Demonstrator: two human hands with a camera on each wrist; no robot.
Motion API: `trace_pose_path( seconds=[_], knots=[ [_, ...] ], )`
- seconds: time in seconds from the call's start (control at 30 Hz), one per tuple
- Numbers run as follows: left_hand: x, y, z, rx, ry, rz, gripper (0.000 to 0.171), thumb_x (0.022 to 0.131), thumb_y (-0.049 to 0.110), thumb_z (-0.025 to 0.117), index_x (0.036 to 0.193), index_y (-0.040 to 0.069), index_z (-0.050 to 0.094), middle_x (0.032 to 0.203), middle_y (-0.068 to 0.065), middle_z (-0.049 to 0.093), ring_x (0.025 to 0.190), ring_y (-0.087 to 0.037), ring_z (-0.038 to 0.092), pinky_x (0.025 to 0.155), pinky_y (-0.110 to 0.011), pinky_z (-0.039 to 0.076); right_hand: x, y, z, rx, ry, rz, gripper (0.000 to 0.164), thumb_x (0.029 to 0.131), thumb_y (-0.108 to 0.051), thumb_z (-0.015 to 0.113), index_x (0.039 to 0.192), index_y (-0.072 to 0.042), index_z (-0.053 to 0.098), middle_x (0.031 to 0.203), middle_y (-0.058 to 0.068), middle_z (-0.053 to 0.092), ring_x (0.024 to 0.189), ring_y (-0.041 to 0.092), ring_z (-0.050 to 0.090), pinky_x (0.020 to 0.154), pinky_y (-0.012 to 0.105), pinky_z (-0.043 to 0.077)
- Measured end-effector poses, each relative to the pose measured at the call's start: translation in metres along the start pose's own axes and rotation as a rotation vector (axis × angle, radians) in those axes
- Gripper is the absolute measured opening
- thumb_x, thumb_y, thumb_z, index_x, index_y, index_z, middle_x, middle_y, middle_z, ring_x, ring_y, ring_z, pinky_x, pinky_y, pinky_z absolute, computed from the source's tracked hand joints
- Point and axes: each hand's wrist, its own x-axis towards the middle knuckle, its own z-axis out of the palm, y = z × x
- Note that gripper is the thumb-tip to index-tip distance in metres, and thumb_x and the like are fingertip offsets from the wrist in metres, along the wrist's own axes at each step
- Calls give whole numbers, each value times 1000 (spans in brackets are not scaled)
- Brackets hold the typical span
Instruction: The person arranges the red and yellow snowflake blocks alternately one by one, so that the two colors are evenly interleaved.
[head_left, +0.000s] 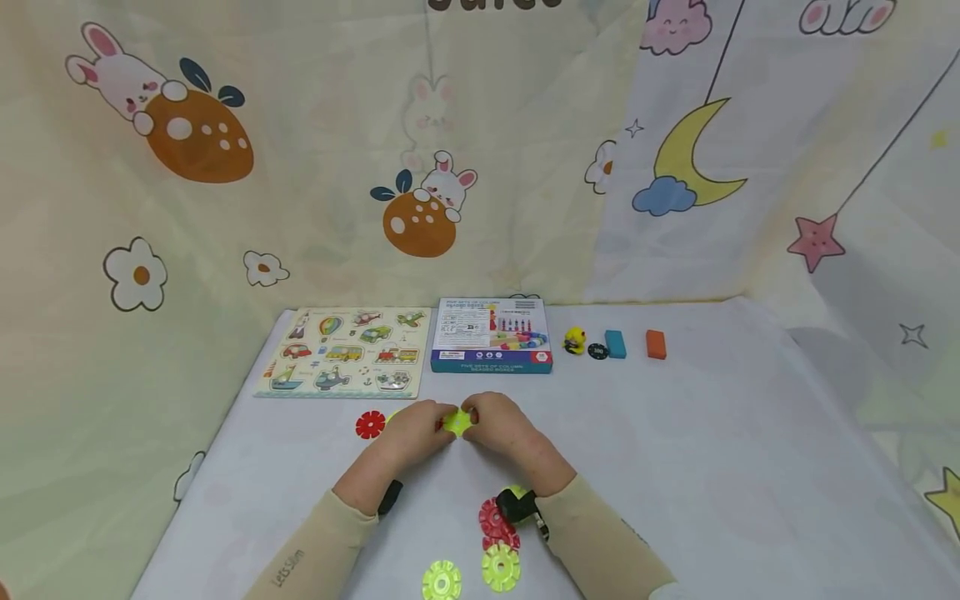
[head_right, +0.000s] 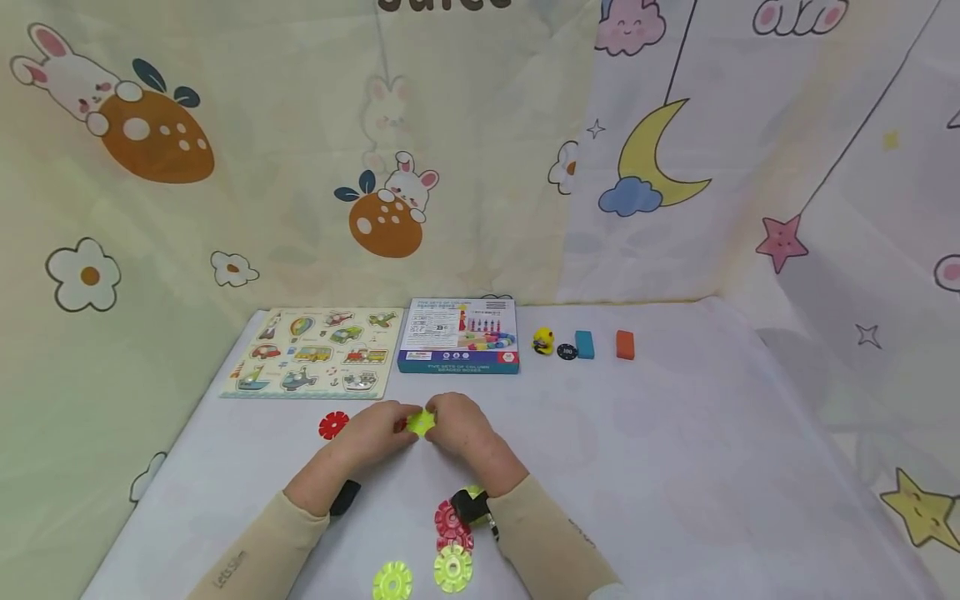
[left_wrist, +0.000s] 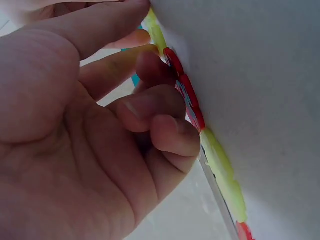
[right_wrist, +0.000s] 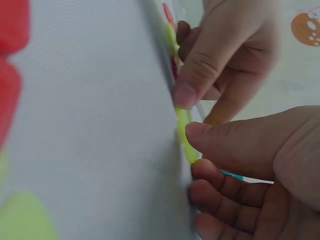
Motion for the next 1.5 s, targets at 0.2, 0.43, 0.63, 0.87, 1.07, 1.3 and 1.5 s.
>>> trace_pose_path(
  seconds=[0.2,0.43,0.63,0.87,1.07,1.3,1.5],
  knots=[
    [9,-11,-2,-98,-7,0,44,83,28,72,124,14,62,94,3,60,83,-16,51,74,-33,45,-8,1,-20,79,-38,-42,40,82,-20,73,120,-10,63,83,0,55,78,18,52,67,29,46],
    [11,-11,-2,-116,-11,-7,45,84,30,71,125,16,61,116,-1,60,96,-18,52,90,-40,44,-45,15,-31,80,-207,-99,31,79,-25,76,107,-17,67,80,-3,57,75,15,53,64,27,47],
    [10,-12,1,-115,-17,-28,46,84,32,71,126,18,60,119,-1,59,99,-19,52,91,-41,44,-78,20,-18,-53,-312,-74,29,71,-41,81,90,-25,65,75,-6,54,72,12,50,61,28,44],
    [7,-12,0,-121,-11,-28,45,83,31,71,125,18,61,119,-1,59,100,-20,52,91,-42,44,-85,15,-2,-137,-272,-8,35,64,-47,83,77,-24,61,72,-6,52,67,12,49,56,28,42],
    [5,-14,1,-133,-8,-32,45,83,31,72,124,19,61,118,0,59,100,-19,52,91,-42,44,-87,11,-11,-23,-341,-83,28,68,-36,83,74,-22,60,69,-6,53,65,11,50,54,26,42],
    [4,-15,4,-133,-1,-23,46,82,31,73,124,18,61,116,1,60,100,-18,52,90,-40,45,-80,-3,-56,240,-415,-204,19,77,-19,79,87,-19,63,74,0,59,62,15,58,57,28,50],
    [3,-14,4,-118,-11,-38,47,83,34,72,125,20,60,117,2,59,100,-17,51,89,-40,45,-63,-2,-79,377,-360,-170,34,84,-9,71,116,-19,66,89,6,62,70,25,64,65,36,54]
  ],
)
